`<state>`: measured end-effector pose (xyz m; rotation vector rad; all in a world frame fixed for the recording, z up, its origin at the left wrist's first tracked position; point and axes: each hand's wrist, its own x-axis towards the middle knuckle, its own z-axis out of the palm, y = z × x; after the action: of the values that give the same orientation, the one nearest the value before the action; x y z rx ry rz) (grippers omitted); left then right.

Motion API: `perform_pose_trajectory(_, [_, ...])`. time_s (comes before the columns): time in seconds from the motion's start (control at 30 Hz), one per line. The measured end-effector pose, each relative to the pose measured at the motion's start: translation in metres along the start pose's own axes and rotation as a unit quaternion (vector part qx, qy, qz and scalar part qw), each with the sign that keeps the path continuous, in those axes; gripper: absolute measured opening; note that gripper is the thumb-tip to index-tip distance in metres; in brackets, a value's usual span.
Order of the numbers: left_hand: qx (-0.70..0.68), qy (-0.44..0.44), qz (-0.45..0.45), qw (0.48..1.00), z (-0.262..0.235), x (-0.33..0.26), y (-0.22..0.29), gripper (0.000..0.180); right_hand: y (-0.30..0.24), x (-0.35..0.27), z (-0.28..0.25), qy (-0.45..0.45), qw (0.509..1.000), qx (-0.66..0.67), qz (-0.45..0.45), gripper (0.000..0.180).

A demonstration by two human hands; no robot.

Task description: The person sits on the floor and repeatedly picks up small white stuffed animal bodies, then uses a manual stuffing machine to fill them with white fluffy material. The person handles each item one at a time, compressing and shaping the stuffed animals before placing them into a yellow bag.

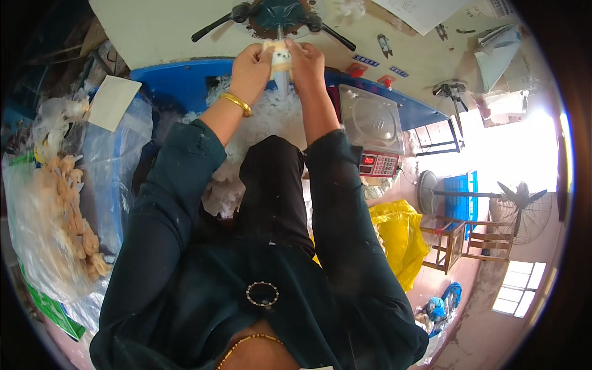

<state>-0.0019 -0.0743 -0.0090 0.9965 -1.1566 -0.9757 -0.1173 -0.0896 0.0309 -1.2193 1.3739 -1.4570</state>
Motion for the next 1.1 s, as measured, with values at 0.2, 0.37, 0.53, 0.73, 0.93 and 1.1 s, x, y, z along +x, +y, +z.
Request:
perform_pose_trajectory(0.2, [-0.007, -0.05, -0.065, 0.997, -0.007, -0.047, 0.051, 0.035, 0.008, -0.033, -0.018, 0.0, 0.997, -0.049, -0.067, 0.026])
perform_pose_trajectory(0.37, [0.076, -0.196, -0.003, 0.978, -0.009, -0.079, 0.069, 0.06, 0.004, -0.06, -0.029, -0.027, 0.988, -0.055, -0.144, 0.018])
perform_pose_trajectory(0.53, [0.126, -0.174, 0.171, 0.962, 0.004, -0.083, 0.035, 0.069, 0.009, -0.066, -0.04, -0.094, 0.992, 0.068, -0.052, 0.021])
perform_pose_trajectory(0.73, [0.042, -0.231, -0.007, 0.972, -0.032, -0.082, 0.051, 0.069, 0.008, -0.086, -0.006, 0.017, 0.991, 0.0, -0.133, 0.042])
perform_pose_trajectory(0.93, [0.029, -0.281, -0.042, 0.958, -0.026, -0.086, 0.062, 0.065, 0.016, -0.086, -0.016, 0.001, 0.991, 0.037, -0.129, 0.046])
perform_pose_trajectory(1.1, [0.058, -0.238, 0.037, 0.969, 0.009, -0.087, 0.05, 0.066, 0.004, -0.074, -0.055, -0.084, 0.996, 0.037, -0.022, 0.059])
